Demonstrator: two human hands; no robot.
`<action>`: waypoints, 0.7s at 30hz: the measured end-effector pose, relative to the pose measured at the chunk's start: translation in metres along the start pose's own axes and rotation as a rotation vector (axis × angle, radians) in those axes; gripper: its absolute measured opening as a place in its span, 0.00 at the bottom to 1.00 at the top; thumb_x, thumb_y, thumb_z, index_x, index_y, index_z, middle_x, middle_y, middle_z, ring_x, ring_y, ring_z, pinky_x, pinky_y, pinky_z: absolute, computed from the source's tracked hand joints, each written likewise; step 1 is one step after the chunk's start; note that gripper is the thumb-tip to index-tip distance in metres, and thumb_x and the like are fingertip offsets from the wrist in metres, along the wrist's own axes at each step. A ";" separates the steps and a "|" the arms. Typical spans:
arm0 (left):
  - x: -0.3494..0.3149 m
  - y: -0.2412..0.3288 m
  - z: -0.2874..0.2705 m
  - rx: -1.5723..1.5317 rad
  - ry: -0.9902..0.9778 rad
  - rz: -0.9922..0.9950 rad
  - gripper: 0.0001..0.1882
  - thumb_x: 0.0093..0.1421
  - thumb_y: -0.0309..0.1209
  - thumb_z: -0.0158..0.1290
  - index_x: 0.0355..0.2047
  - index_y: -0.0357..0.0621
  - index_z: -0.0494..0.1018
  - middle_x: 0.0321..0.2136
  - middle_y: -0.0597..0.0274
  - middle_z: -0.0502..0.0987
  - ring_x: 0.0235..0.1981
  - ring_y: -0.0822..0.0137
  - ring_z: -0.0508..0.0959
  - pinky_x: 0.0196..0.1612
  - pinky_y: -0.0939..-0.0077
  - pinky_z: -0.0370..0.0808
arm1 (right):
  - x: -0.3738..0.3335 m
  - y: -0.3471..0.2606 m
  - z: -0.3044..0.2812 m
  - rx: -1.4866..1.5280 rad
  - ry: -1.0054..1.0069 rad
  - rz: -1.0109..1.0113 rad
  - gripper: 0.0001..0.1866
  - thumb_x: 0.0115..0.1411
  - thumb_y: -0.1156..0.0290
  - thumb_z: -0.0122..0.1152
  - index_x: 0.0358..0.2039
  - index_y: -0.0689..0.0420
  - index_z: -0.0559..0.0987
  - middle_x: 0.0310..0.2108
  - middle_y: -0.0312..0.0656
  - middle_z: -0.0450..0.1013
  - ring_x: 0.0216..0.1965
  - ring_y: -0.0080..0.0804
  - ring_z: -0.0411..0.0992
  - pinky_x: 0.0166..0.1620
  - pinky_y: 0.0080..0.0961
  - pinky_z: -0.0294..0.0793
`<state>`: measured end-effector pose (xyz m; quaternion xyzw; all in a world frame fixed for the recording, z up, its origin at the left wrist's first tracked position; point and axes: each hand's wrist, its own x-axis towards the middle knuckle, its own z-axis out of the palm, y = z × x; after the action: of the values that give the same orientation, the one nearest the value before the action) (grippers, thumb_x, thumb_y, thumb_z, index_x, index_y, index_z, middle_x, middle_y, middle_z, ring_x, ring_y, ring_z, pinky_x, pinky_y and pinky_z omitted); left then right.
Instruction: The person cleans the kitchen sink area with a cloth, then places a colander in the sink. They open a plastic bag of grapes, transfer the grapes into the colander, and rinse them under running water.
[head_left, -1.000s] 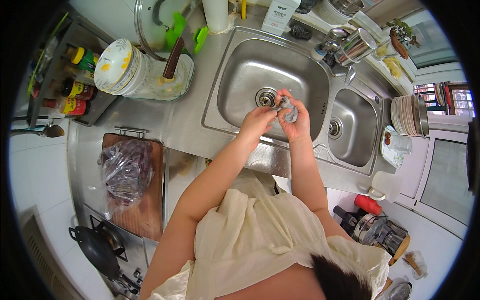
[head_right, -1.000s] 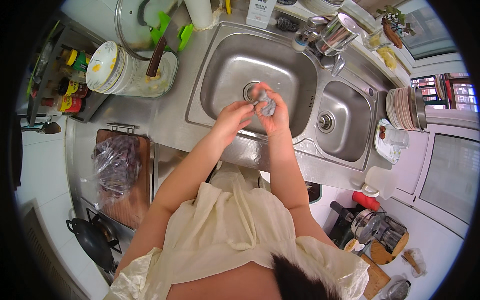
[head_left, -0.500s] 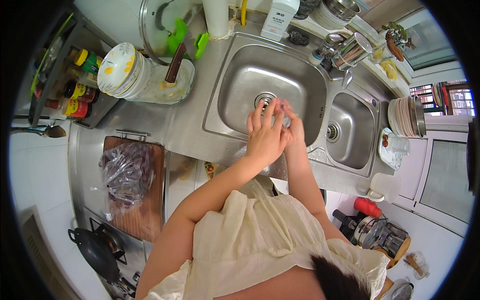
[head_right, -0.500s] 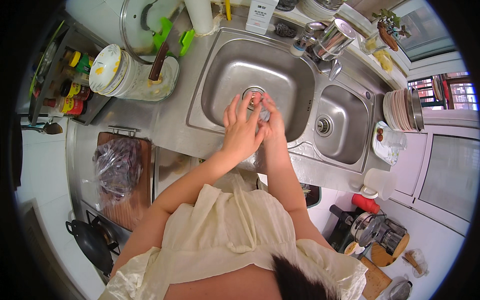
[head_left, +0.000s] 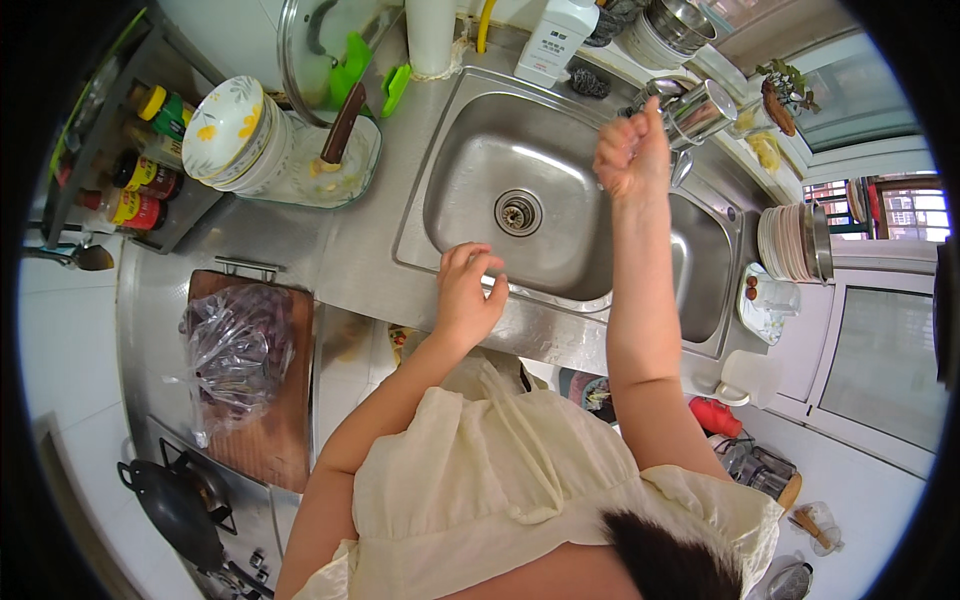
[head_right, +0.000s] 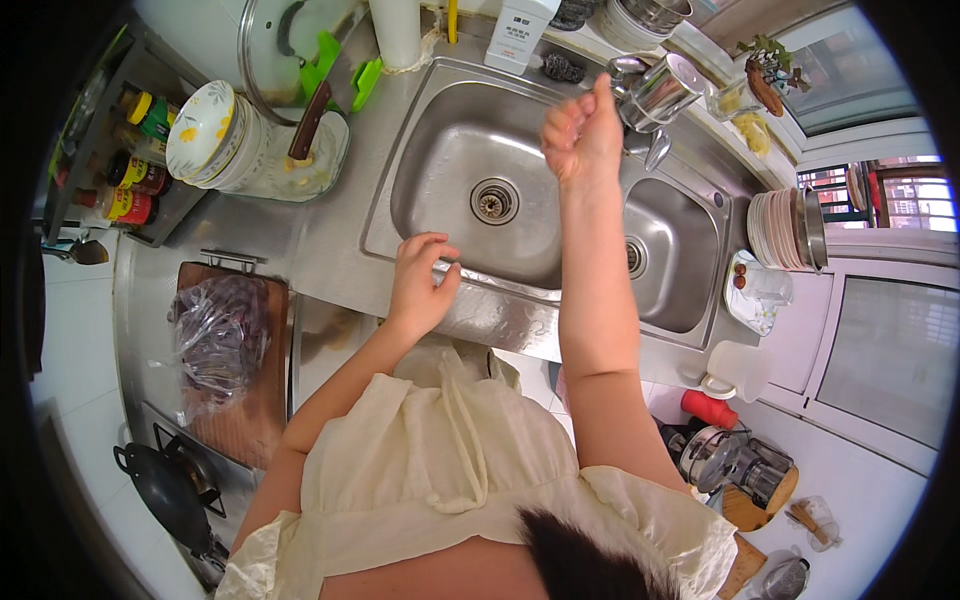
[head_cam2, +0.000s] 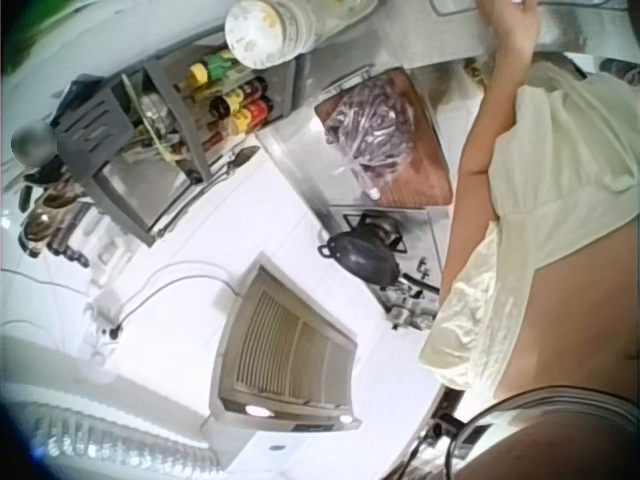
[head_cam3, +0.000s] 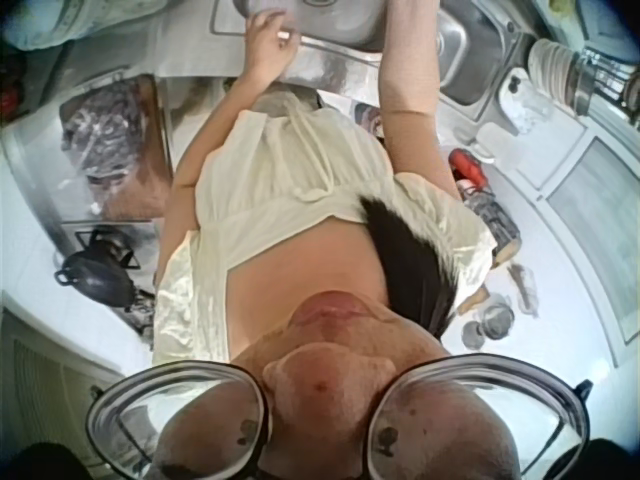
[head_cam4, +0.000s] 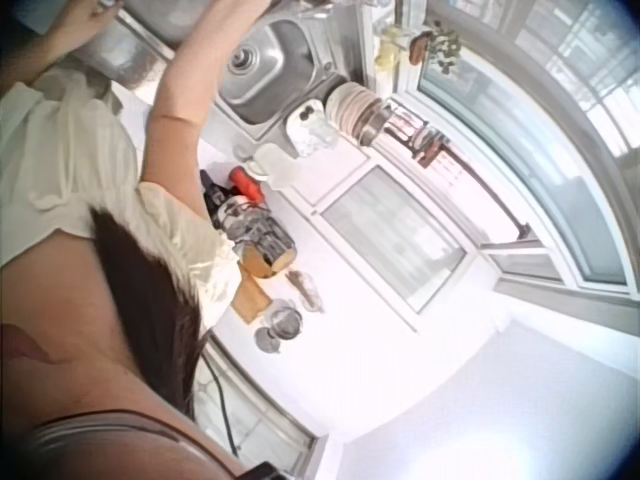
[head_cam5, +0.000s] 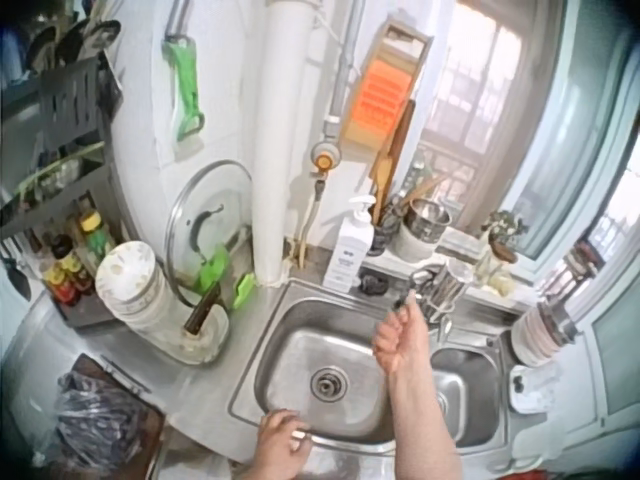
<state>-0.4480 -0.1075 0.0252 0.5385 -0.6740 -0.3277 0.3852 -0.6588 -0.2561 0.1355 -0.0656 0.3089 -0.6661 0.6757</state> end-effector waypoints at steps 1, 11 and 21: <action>0.000 -0.001 0.000 -0.007 0.005 0.007 0.09 0.48 0.26 0.55 0.32 0.44 0.72 0.43 0.58 0.70 0.48 0.53 0.66 0.51 0.60 0.64 | 0.000 -0.008 0.012 -0.026 -0.044 -0.027 0.24 0.63 0.53 0.48 0.13 0.49 0.58 0.11 0.31 0.52 0.10 0.21 0.49 0.09 0.15 0.43; -0.004 0.009 -0.034 -0.056 0.084 -0.090 0.07 0.50 0.23 0.53 0.32 0.43 0.74 0.41 0.59 0.74 0.46 0.58 0.70 0.48 0.69 0.67 | -0.004 -0.027 0.048 -0.193 -0.317 -0.254 0.19 0.60 0.66 0.45 0.12 0.49 0.59 0.09 0.32 0.52 0.08 0.23 0.48 0.08 0.19 0.44; 0.001 -0.017 -0.040 -0.146 0.006 -0.247 0.13 0.52 0.30 0.55 0.39 0.42 0.72 0.41 0.56 0.72 0.44 0.58 0.70 0.47 0.70 0.67 | -0.006 0.125 -0.194 0.031 -0.112 0.548 0.10 0.59 0.62 0.48 0.25 0.54 0.69 0.19 0.39 0.67 0.18 0.31 0.67 0.20 0.27 0.66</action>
<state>-0.4049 -0.1130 0.0306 0.5890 -0.5756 -0.4192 0.3821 -0.6490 -0.1748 -0.0802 -0.0061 0.2672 -0.4582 0.8477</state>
